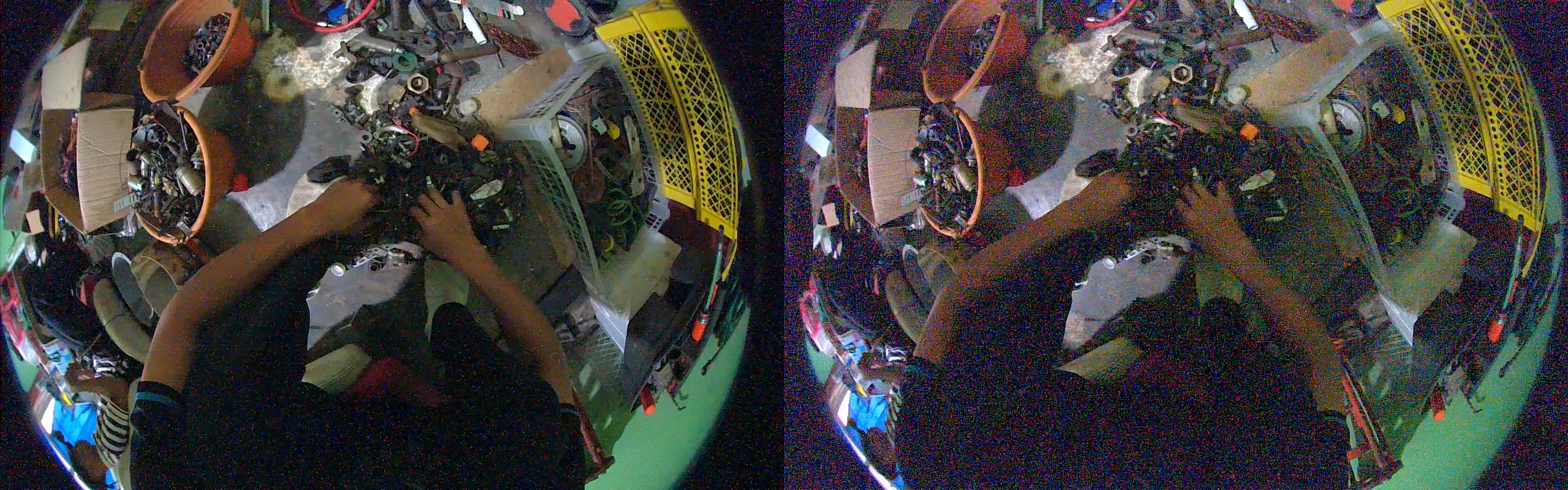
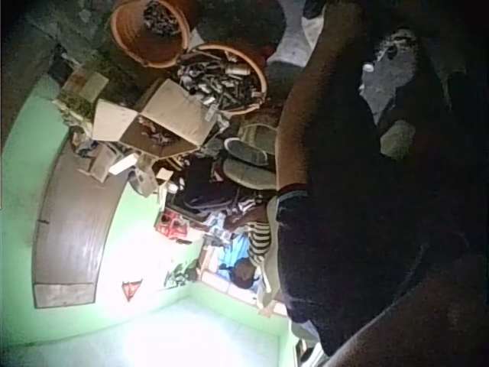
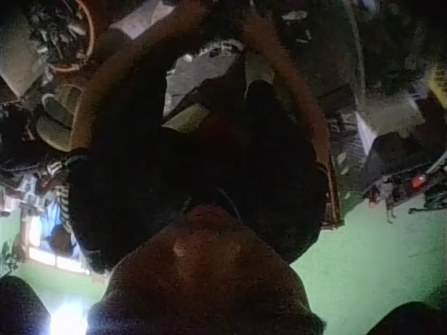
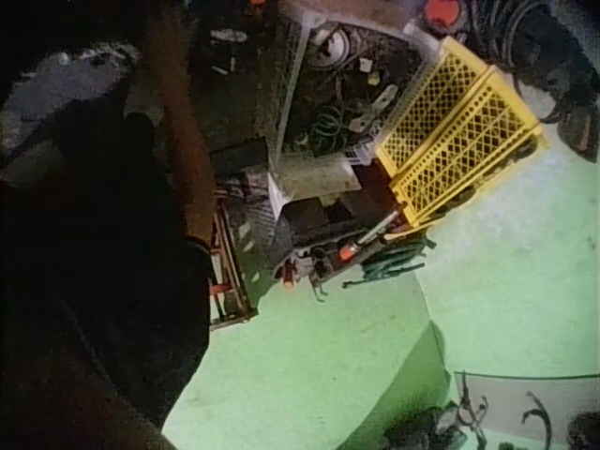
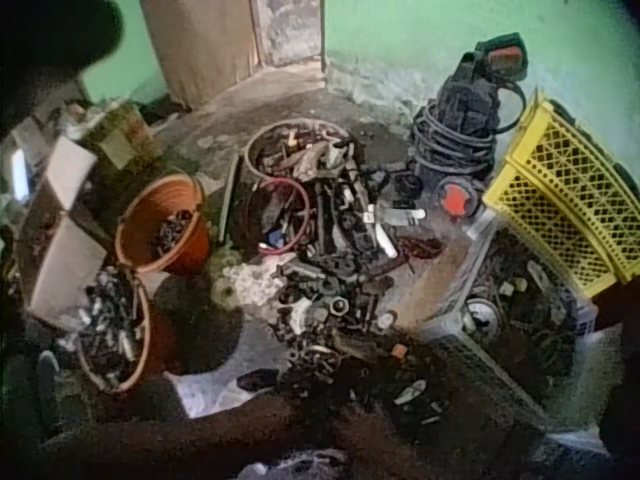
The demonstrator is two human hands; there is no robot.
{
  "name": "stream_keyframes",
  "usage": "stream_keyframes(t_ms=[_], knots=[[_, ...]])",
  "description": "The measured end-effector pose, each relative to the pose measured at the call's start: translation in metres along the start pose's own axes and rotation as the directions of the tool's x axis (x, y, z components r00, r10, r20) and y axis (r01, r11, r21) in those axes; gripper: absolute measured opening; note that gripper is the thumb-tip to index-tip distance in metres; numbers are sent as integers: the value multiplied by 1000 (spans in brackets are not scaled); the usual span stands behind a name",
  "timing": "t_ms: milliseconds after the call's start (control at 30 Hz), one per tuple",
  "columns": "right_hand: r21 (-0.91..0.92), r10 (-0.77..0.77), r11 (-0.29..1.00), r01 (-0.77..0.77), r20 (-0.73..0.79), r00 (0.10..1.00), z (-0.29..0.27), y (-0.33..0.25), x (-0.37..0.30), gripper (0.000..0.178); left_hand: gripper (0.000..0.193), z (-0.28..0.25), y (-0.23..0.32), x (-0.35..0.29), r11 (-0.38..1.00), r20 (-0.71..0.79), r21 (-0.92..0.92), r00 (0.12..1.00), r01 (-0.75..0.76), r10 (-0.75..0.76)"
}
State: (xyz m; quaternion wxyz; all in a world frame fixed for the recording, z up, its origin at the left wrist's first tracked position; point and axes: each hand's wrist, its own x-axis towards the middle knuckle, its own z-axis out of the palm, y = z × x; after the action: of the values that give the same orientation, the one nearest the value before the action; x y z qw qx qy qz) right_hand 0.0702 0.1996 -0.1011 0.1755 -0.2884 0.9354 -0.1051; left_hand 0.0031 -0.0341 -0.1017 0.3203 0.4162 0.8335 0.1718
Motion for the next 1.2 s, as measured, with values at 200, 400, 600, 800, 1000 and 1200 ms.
stream_keyframes(t_ms=[200, 400, 600, 800, 1000, 1200], knots=[[-27, 144, 989, -143, 42, 989, -23, -2, 1, 39, 19, 2, 0, -1, 995, 32, -37, 995, 94, -93], [-82, -175, 982, 167, -94, 980, 5, -1, 5, 42, 20, -12, -10, -1, 990, -23, -12, 990, 137, -137], [-76, -62, 995, 59, -26, 998, 1, -3, 11, 42, 29, 2, -5, -2, 999, -105, -1, 993, 51, -50], [24, 35, 999, -33, -87, 996, -28, -1, -1, 36, 24, 29, -7, -1, 998, -239, 66, 971, 18, -1], [281, 249, 944, -173, -261, 933, -31, 12, -10, 28, 23, 16, 1, -6, 980, -130, 197, 990, -27, 53], [343, 642, 765, -546, -341, 686, -14, 40, -16, 39, 28, 2, 6, -9, 995, -113, -3, 988, 104, -104]])
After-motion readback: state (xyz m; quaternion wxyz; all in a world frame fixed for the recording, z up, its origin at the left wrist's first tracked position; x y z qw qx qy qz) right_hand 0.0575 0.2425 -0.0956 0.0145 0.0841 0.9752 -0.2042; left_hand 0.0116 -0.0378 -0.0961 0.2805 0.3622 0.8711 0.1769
